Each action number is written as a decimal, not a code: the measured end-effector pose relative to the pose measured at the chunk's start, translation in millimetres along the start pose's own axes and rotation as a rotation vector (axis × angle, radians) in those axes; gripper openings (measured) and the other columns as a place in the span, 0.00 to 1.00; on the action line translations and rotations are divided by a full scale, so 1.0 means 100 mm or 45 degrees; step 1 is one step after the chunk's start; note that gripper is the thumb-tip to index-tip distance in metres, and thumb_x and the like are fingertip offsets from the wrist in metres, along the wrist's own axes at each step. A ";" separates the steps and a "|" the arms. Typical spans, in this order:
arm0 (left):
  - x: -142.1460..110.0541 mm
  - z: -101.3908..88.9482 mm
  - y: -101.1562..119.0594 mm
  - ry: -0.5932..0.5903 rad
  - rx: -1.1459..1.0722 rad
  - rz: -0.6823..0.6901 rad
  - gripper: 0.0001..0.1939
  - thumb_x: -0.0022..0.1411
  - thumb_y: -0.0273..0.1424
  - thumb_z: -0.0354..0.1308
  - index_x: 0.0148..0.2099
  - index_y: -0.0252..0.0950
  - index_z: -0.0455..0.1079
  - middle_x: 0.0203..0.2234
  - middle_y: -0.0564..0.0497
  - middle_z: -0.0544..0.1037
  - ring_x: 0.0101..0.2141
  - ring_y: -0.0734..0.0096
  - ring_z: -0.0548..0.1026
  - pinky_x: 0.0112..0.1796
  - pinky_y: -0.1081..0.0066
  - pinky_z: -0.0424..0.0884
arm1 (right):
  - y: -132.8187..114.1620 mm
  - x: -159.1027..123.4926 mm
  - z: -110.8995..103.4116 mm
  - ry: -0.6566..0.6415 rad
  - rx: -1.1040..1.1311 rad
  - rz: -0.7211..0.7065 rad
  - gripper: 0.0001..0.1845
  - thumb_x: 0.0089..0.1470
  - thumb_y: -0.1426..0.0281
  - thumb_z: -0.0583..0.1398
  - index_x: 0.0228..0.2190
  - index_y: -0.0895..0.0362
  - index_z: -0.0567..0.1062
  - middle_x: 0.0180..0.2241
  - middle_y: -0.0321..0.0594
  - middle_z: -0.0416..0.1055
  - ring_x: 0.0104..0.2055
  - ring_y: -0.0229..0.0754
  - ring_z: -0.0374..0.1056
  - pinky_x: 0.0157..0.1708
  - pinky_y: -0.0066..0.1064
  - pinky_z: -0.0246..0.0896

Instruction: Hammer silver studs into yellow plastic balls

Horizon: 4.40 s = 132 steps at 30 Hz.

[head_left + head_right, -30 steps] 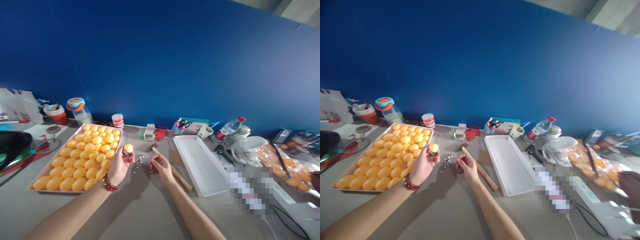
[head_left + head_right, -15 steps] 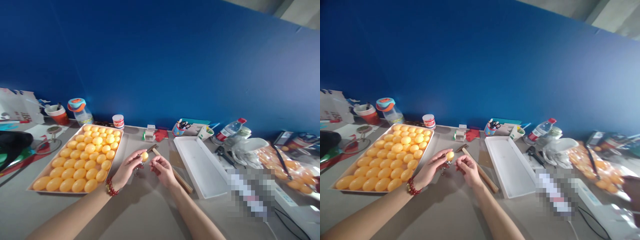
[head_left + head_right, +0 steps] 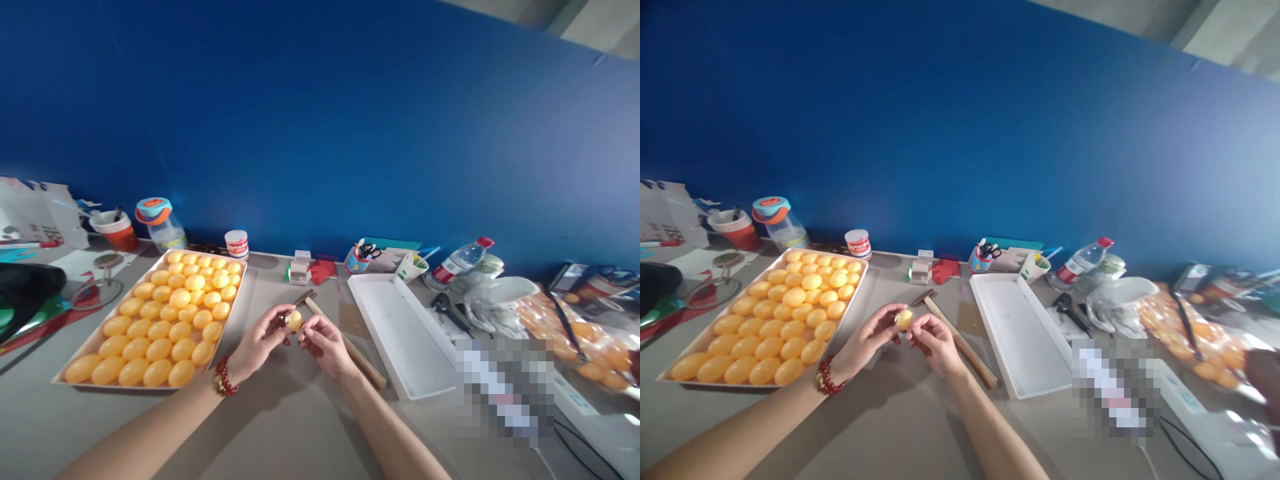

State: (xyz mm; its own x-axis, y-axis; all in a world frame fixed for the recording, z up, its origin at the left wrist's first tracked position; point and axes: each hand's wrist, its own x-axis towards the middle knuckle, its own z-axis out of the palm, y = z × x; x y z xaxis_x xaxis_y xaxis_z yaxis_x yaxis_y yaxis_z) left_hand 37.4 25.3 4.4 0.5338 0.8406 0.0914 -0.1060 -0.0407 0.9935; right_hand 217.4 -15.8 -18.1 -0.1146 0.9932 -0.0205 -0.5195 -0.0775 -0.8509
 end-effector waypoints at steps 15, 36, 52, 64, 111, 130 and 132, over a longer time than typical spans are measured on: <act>-0.01 -0.01 -0.02 0.028 0.276 0.196 0.21 0.65 0.32 0.55 0.60 0.43 0.65 0.54 0.44 0.73 0.51 0.59 0.74 0.50 0.61 0.73 | 0.03 0.01 -0.02 -0.014 -0.025 0.009 0.13 0.48 0.62 0.70 0.28 0.55 0.74 0.24 0.34 0.71 0.27 0.37 0.66 0.32 0.28 0.61; 0.00 -0.03 -0.04 -0.010 0.151 0.147 0.19 0.65 0.30 0.54 0.58 0.40 0.65 0.56 0.43 0.72 0.54 0.57 0.72 0.52 0.63 0.71 | 0.01 0.01 -0.01 -0.085 0.078 0.065 0.09 0.48 0.67 0.71 0.29 0.57 0.77 0.28 0.36 0.76 0.30 0.35 0.69 0.33 0.25 0.64; 0.00 0.00 -0.04 0.017 0.185 0.188 0.17 0.66 0.32 0.55 0.56 0.40 0.67 0.57 0.44 0.70 0.54 0.59 0.71 0.52 0.62 0.70 | 0.03 0.00 0.01 -0.162 0.025 0.040 0.07 0.48 0.69 0.70 0.29 0.57 0.79 0.28 0.36 0.75 0.31 0.36 0.70 0.34 0.28 0.65; -0.03 0.00 -0.05 0.087 0.073 0.016 0.18 0.65 0.37 0.56 0.56 0.40 0.64 0.48 0.46 0.75 0.45 0.62 0.76 0.46 0.65 0.73 | 0.02 0.00 -0.01 -0.080 0.015 0.031 0.09 0.48 0.67 0.70 0.29 0.57 0.77 0.26 0.35 0.74 0.29 0.35 0.69 0.32 0.26 0.64; -0.04 0.05 -0.08 0.002 0.056 0.034 0.21 0.64 0.40 0.56 0.57 0.39 0.66 0.52 0.43 0.74 0.44 0.60 0.78 0.45 0.63 0.76 | 0.06 0.03 -0.03 0.008 -0.001 0.018 0.13 0.46 0.62 0.71 0.26 0.55 0.74 0.21 0.32 0.69 0.25 0.36 0.64 0.30 0.27 0.60; 0.03 0.00 -0.07 0.449 -0.127 0.055 0.15 0.59 0.43 0.60 0.41 0.36 0.69 0.28 0.53 0.73 0.28 0.72 0.73 0.31 0.73 0.71 | 0.11 0.12 -0.15 0.154 0.160 0.046 0.14 0.47 0.64 0.70 0.26 0.56 0.71 0.24 0.31 0.66 0.24 0.33 0.60 0.26 0.24 0.59; 0.07 -0.04 -0.06 0.536 -0.490 -0.025 0.22 0.62 0.50 0.53 0.31 0.36 0.66 0.20 0.56 0.69 0.20 0.76 0.67 0.24 0.75 0.67 | 0.11 0.13 -0.16 0.166 0.171 0.056 0.13 0.47 0.65 0.70 0.26 0.55 0.71 0.25 0.31 0.65 0.24 0.32 0.60 0.27 0.24 0.60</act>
State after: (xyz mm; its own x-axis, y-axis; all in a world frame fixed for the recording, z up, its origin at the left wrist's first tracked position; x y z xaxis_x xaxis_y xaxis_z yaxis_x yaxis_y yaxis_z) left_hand 38.0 33.9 -1.1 0.1669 0.9852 -0.0398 -0.4392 0.1104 0.8916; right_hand 223.9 -2.6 -36.7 -0.0336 0.9907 -0.1316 -0.6260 -0.1235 -0.7700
